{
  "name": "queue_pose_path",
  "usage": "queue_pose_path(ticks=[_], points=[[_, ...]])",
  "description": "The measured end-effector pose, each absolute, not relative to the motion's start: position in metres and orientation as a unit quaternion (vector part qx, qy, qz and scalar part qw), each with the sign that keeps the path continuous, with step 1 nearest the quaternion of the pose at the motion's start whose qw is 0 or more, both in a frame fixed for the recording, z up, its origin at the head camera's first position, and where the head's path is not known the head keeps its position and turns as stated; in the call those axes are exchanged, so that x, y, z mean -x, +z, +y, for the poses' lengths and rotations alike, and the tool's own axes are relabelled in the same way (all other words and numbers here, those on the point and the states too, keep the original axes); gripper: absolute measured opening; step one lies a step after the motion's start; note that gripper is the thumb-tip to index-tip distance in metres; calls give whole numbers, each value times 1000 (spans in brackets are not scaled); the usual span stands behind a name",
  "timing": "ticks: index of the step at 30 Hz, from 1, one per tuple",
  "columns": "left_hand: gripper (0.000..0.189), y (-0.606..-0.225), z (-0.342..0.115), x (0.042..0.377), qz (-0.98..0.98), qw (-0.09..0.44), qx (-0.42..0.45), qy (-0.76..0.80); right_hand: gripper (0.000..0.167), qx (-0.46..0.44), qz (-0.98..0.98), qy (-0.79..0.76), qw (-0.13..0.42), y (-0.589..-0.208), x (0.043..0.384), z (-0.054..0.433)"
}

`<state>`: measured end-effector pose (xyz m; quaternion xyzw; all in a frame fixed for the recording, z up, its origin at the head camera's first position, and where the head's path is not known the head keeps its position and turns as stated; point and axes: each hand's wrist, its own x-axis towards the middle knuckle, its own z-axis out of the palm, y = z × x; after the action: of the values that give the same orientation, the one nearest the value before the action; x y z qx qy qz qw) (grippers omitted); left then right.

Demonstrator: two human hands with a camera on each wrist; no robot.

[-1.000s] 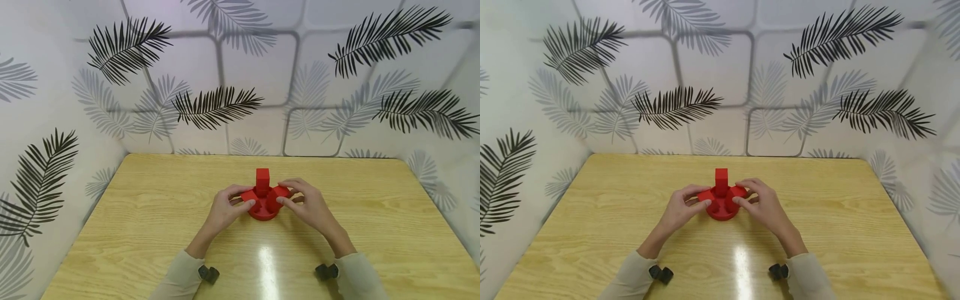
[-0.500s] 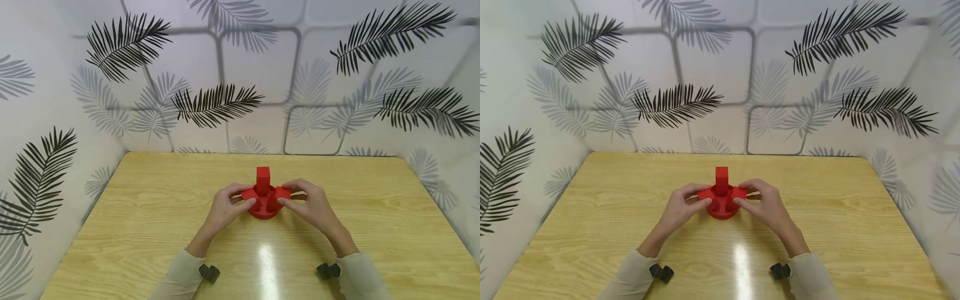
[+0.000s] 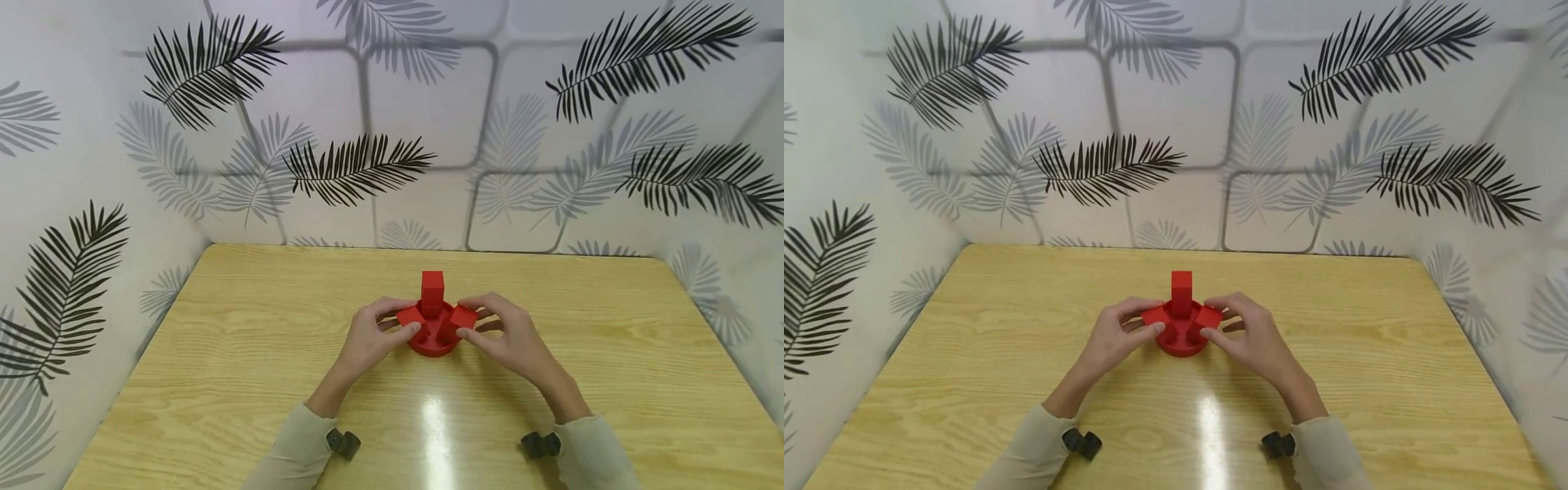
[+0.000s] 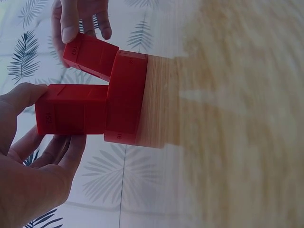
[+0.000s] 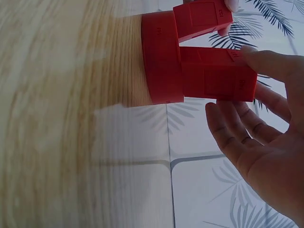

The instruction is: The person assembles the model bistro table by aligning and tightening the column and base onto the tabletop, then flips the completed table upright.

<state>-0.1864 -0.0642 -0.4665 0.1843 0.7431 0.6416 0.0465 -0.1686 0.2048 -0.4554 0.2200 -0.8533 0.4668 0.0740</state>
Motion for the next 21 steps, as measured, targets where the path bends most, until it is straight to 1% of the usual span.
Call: queue_pose_path(ticks=[3,6,16,21], points=[[38,-467,-64,186,744,46,-183,641,45,-222,-851,473,60,-456,169,206],[38,-467,-64,186,745,41,-183,640,46,-222,-852,471,59,-457,170,205],[37,-464,-63,185,750,40,-173,637,37,-184,-858,466,114,-456,166,198],[37,-466,-63,184,752,30,-174,635,36,-159,-863,463,126,-456,164,194]])
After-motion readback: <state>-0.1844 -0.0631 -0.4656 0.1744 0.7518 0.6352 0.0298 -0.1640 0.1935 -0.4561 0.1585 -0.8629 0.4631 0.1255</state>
